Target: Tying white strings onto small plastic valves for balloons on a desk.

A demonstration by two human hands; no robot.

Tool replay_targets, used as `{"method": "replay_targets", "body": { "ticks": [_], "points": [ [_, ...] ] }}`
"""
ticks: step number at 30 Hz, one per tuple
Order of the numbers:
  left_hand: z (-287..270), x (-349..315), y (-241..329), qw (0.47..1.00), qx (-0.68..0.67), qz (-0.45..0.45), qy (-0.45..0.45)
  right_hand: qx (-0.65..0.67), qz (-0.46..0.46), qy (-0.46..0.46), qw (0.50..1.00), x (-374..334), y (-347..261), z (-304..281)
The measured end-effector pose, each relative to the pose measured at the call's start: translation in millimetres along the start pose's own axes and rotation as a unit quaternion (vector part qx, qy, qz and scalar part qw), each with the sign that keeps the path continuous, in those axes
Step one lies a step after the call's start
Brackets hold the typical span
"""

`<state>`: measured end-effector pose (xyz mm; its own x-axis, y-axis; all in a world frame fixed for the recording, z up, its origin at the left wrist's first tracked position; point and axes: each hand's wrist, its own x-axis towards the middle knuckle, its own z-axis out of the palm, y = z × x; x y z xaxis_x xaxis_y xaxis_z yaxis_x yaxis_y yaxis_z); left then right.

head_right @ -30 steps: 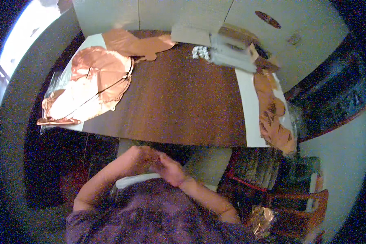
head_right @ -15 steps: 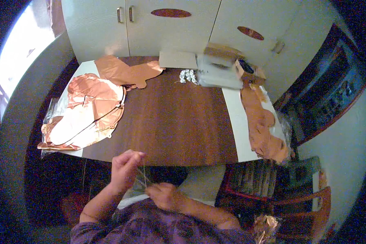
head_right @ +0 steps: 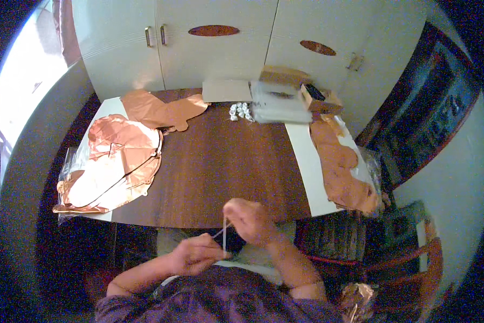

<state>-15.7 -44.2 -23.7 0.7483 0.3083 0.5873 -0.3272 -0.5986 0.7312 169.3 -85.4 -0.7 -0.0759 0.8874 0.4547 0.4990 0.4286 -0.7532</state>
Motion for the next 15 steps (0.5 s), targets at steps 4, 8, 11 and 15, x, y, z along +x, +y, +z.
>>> {"method": "replay_targets", "body": {
  "ticks": [4, 8, 11, 15],
  "points": [
    [-44, 16, -8, 0.956, 0.201, -0.159, 0.141, 0.074, -0.015, -0.271, 0.96, -11, -19, 8],
    [-13, 9, -7, 0.999, 0.035, 0.016, -0.004, -0.043, 0.027, -0.11, 0.993, 12, 3, -2],
    [-49, 19, -7, 0.96, 0.182, -0.178, 0.114, 0.065, -0.039, -0.293, 0.953, -16, -7, 14],
    [-18, 17, 4, 0.997, 0.053, 0.043, -0.021, 0.035, 0.029, -0.087, 0.995, 9, -8, -12]
  ]
}}
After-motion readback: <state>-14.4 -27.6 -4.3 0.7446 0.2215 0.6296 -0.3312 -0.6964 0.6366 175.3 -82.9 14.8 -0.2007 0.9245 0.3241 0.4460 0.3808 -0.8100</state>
